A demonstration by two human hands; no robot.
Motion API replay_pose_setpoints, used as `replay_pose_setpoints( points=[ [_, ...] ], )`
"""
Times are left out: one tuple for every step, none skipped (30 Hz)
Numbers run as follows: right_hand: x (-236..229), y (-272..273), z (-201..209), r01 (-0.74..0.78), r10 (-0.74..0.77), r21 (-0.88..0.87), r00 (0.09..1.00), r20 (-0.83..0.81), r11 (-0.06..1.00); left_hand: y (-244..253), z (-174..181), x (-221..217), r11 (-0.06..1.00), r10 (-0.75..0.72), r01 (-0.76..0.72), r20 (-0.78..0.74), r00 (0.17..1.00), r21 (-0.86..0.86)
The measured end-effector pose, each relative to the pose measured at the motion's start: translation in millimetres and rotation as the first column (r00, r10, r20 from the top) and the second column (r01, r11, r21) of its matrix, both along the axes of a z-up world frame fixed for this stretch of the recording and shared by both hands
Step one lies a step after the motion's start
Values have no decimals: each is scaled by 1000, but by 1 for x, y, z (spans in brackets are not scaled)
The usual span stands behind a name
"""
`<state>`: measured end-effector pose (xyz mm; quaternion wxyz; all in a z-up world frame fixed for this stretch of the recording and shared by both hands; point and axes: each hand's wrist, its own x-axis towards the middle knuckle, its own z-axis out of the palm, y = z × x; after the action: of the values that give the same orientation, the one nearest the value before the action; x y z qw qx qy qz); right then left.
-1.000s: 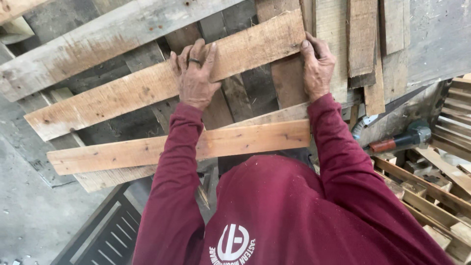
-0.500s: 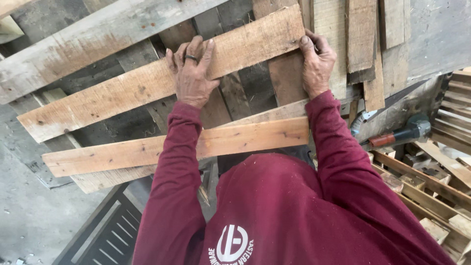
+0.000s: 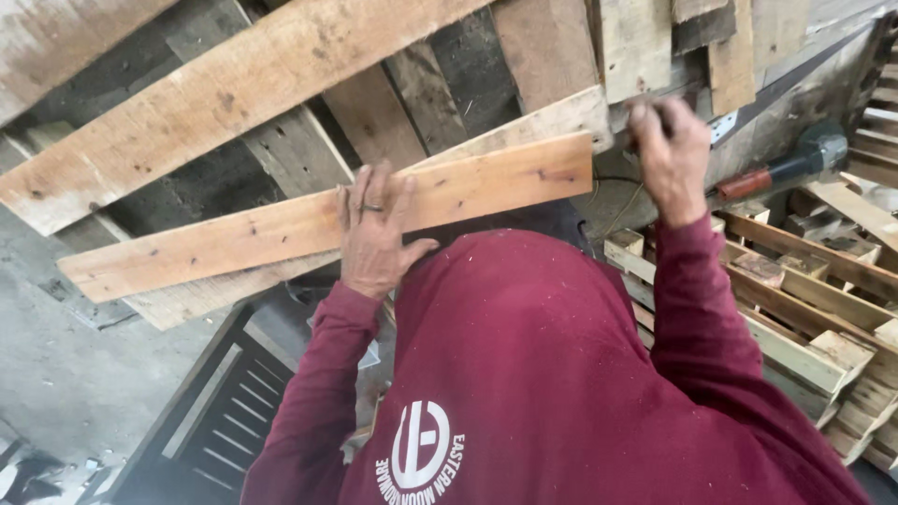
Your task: The person assembles a wooden pallet by hammering nails into wooden planks. They pick up nails from a container, position the planks on a frame, and use a hammer to secure them. The person also adjusts the position of the planks to ensure proper alignment.
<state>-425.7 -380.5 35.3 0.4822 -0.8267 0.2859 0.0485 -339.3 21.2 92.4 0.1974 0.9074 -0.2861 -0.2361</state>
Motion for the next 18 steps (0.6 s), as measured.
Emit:
replay_pose_setpoints(
  points=[
    [-14, 12, 2, -36, 35, 22, 999, 13, 999, 9, -1, -6, 999, 15, -15, 0, 1000, 31],
    [-27, 28, 2, -68, 67, 45, 997, 27, 997, 17, -3, -9, 998, 27, -27, 1, 1000, 64],
    [-35, 42, 1, -101, 98, 68, 994, 42, 993, 23, -5, -11, 996, 5, -10, 59, 998, 88],
    [-40, 53, -1, -55, 48, 79, 996, 81, 995, 25, -8, -12, 994, -18, 5, 115, 993, 109],
    [-43, 63, -2, -8, -3, 90, 993, 119, 996, 27, -10, -12, 991, -42, 20, 169, 985, 130],
    [-43, 69, -4, 32, -48, 102, 986, 162, 994, 28, -12, -12, 993, -50, 29, 185, 981, 116],
    [-42, 73, -4, 50, -69, 138, 988, 136, 989, 28, -12, -11, 994, -58, 39, 201, 978, 101],
    [-38, 74, -5, 66, -86, 179, 990, 111, 982, 29, -12, -9, 995, -66, 47, 220, 973, 91],
    [-35, 75, -5, 82, -103, 218, 991, 85, 972, 30, -12, -7, 995, -73, 58, 217, 973, 79],
    [-31, 74, -5, 81, -100, 218, 992, 79, 973, 30, -13, -3, 995, -86, 73, 215, 973, 66],
    [-29, 72, -4, 79, -97, 218, 993, 73, 973, 31, -13, 0, 995, -98, 89, 212, 972, 54],
    [-33, 71, 1, 73, -89, 216, 994, 65, 974, 33, -10, 0, 993, -117, 111, 209, 971, 40],
    [-38, 69, 7, 46, -60, 196, 996, 66, 979, 36, -6, 0, 991, -135, 133, 206, 969, 25],
    [-40, 65, 11, 21, -33, 175, 997, 67, 984, 37, -4, 3, 988, -154, 156, 205, 967, 9],
    [-41, 61, 15, -5, -6, 153, 998, 68, 988, 40, 0, 7, 984, -174, 177, 188, 967, 1],
    [-37, 55, 17, 45, -65, 222, 994, 86, 974, 40, 4, 16, 979, -198, 203, 174, 965, -10],
    [-31, 50, 17, 92, -125, 291, 987, 99, 952, 41, 8, 27, 973, -223, 229, 160, 962, -22],
    [-29, 47, 16, 137, -185, 360, 977, 102, 923, 42, 12, 39, 983, -181, 181, 1, 983, -17]
  ],
)
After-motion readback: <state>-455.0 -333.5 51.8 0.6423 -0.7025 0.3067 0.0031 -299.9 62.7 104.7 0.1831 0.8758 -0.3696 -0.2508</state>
